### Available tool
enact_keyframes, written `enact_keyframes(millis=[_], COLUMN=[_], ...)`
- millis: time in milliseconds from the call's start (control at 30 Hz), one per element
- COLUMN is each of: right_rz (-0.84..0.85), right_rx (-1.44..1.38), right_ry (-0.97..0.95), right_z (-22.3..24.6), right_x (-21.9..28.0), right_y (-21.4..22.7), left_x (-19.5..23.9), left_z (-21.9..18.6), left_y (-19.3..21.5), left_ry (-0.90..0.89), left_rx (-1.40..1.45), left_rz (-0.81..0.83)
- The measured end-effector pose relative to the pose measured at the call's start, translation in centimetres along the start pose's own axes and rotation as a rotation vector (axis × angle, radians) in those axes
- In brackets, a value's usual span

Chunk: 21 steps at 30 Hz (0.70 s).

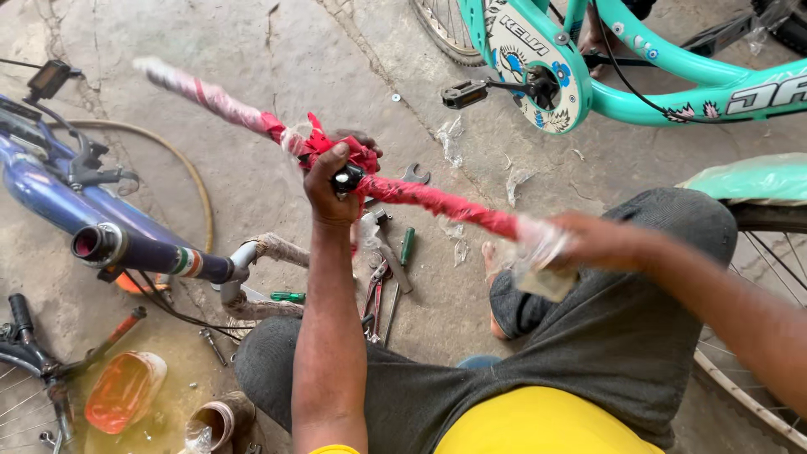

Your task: The person is repairing a bicycle by hammering a part into the head tube and then removing red wrapping from the handlebars using pliers. The person uses a hammer, wrench, and pliers to perform the task.

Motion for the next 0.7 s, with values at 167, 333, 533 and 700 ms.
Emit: enact_keyframes(millis=[167,333,533,700], right_rz=[-0.32,-0.268,-0.661,-0.735], right_rx=[0.747,0.619,0.143,-0.844], right_ry=[0.261,0.296,0.67,0.862], right_z=[-0.9,1.8,4.8,6.2], right_x=[3.5,9.8,7.6,-0.3], right_y=[-2.3,0.1,2.2,5.5], left_x=[-0.2,-0.8,-0.8,-0.7], left_z=[-0.2,-1.8,-1.8,-2.7], left_y=[2.1,3.1,0.6,1.8], left_ry=[0.017,-0.027,-0.069,-0.125], left_rx=[0.007,0.032,0.034,0.091], left_rz=[-0.032,-0.051,0.058,-0.06])
Point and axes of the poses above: each hand's wrist, its own x-axis away from the middle knuckle, its own y-axis out of the back of the hand, z = x × y, the point moved 4 cm from there along -x, towards the middle knuckle, and after that the axes turned 12 degrees about y, right-handed, at the moved point
